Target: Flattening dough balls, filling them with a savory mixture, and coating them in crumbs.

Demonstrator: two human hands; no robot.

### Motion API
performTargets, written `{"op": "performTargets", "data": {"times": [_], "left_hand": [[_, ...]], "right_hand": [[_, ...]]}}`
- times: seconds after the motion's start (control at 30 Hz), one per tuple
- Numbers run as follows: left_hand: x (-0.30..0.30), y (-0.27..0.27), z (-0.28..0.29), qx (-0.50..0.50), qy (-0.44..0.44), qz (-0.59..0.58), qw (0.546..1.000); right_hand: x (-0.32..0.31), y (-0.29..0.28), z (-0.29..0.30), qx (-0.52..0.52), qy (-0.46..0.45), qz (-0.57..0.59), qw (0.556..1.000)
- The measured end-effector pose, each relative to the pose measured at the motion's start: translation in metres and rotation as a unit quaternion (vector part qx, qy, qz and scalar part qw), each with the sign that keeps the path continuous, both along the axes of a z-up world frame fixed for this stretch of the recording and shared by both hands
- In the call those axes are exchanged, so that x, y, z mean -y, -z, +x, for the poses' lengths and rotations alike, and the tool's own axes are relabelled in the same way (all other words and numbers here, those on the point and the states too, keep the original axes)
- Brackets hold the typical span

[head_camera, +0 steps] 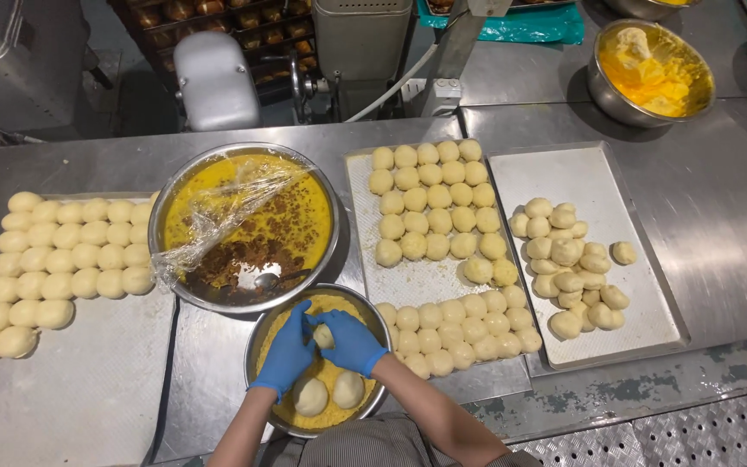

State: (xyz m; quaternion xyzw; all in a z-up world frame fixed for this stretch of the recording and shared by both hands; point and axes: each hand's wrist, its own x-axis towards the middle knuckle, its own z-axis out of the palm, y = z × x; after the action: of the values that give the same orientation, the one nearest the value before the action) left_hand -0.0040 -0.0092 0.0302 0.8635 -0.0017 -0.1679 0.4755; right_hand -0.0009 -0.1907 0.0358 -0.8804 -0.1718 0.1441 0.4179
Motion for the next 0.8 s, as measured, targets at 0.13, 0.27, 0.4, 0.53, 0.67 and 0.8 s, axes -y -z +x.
{"op": "performTargets", "data": {"times": [0.13, 0.27, 0.4, 0.53, 0.67, 0.8], "left_hand": [[-0.001, -0.043, -0.003, 0.002, -0.06, -0.006, 0.998], [-0.023, -0.051, -0.014, 0.001, -0.045, 0.072, 0.996], [-0.034, -0.067, -0.024, -0.045, 0.084, 0.229, 0.969], [-0.039, -0.038, -0.047, -0.067, 0.201, 0.341, 0.916], [-0.041, 0.005, -0.058, 0.017, 0.192, 0.402, 0.895], [-0.05, -0.001, -0.043, 0.047, 0.133, 0.32, 0.937]], "right_hand": [[0.009, -0.004, -0.007, 0.06, 0.095, 0.065, 0.992], [0.086, -0.003, 0.03, 0.096, 0.309, 0.093, 0.942], [0.181, 0.026, 0.064, 0.131, 0.361, -0.097, 0.918], [0.209, 0.015, 0.074, 0.087, 0.249, -0.271, 0.926], [0.199, 0.013, 0.073, 0.1, 0.202, -0.372, 0.9], [0.137, -0.014, 0.052, 0.228, 0.225, -0.175, 0.931]]}}
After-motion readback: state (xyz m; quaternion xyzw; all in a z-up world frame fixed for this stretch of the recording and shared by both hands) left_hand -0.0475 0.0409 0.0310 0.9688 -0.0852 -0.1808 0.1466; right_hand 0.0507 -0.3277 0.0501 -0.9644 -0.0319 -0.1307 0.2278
